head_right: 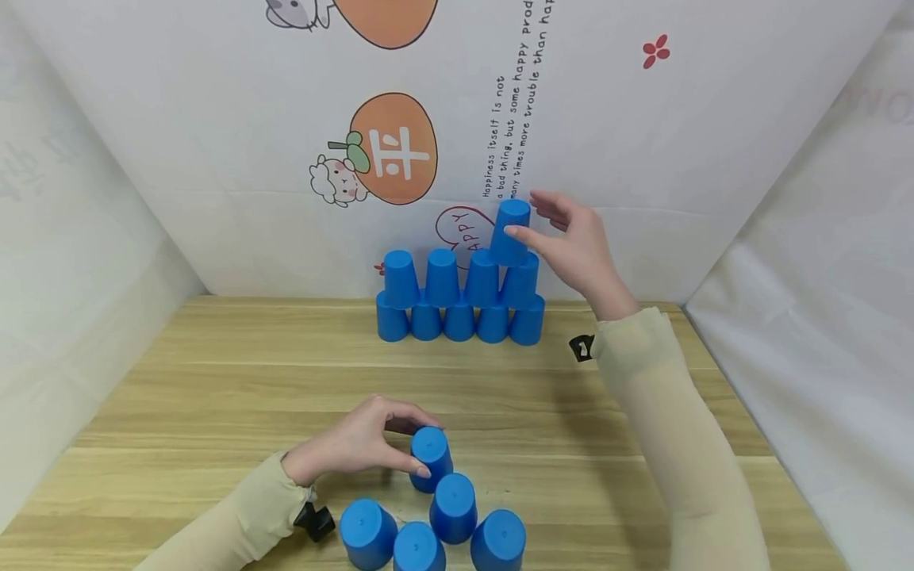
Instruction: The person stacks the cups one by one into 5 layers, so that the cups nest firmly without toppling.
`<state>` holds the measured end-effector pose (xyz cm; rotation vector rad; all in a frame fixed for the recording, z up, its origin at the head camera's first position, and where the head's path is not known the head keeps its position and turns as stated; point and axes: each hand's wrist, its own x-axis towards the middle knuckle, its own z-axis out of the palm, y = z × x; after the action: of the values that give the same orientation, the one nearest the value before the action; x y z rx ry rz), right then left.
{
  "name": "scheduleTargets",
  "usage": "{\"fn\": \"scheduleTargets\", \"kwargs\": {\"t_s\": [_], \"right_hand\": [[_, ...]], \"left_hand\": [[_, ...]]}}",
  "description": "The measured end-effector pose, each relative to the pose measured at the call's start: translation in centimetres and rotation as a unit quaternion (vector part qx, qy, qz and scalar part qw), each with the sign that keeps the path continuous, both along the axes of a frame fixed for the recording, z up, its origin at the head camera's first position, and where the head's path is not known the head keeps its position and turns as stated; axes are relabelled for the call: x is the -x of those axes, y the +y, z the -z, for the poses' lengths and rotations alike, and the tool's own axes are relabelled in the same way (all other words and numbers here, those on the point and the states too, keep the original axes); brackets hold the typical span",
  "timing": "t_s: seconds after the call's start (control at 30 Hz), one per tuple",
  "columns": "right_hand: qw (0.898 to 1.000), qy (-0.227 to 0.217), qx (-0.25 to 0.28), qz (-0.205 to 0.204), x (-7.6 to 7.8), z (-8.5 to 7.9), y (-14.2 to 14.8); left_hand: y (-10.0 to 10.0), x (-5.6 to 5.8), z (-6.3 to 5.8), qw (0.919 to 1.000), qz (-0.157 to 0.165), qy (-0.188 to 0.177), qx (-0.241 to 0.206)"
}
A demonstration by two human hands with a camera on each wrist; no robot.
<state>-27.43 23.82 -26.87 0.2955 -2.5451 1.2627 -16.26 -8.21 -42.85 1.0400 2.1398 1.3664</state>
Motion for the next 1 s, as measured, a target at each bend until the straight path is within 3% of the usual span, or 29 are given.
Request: {"fn": "scheduleTargets", "kwargs": {"t_s": [0.33,0.63,1.0], "right_hand": [[0.997,0.005,-0.033,-0.068,-3.9,1.8,-0.7],[0.994,-0.027,-0.049,-0.093,-6.9,3.8,-1.1],[0.99,-0.021,-0.07,-0.12,-10.0,7.5,-1.1]], "left_hand": [[0.0,0.1,0.1,1.0,-0.004,-0.007,0.001],[-0.1,0.0,0.0,0.9999,-0.005,-0.009,0.006],[-0.1,-0.1,-0.1,1.0,-0.004,0.0,0.004]]}}
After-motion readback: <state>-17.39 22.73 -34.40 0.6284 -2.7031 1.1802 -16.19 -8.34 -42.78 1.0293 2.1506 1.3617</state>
